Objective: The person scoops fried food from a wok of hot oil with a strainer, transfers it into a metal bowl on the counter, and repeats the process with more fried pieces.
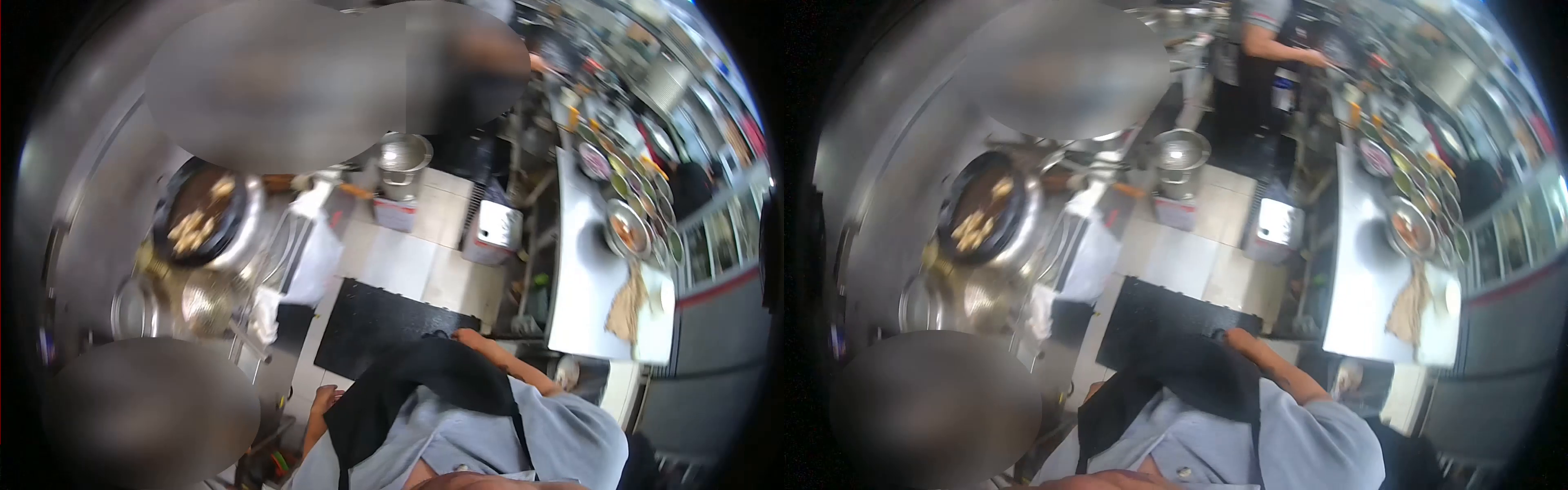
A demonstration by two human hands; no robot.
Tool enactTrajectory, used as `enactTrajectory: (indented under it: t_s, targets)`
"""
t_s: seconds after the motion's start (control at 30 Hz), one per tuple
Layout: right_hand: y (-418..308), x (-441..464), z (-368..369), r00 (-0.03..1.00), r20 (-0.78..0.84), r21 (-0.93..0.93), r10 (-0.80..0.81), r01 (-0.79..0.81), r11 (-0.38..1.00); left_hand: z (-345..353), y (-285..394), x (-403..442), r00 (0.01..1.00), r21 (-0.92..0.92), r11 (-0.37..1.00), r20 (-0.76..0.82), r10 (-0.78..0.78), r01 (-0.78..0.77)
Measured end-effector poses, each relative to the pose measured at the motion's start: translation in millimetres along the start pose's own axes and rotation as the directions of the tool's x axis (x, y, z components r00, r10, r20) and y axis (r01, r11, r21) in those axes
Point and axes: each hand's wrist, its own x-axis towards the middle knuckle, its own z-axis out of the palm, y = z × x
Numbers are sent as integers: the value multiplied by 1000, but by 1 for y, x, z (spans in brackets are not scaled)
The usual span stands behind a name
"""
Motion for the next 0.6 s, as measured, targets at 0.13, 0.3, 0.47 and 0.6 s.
enactTrajectory:
  t_s: [0.13, 0.3, 0.47, 0.6]
  targets:
    - [41, -5, 4, 993, 25, 81, 115, -117, 990, -10, 43, 44, 1000, -85, 996, 8, -29, 30]
    - [22, -45, -48, 975, -25, 145, 219, -213, 966, -6, 49, 50, 957, -282, 947, -195, -216, 156]
    - [30, -46, -77, 935, -166, 298, 312, -254, 920, 32, 96, 77, 902, -18, 939, -274, -334, 342]
    - [76, -43, -65, 911, -160, 349, 381, -309, 885, 69, 158, 121, 926, 517, 816, -374, -56, 258]
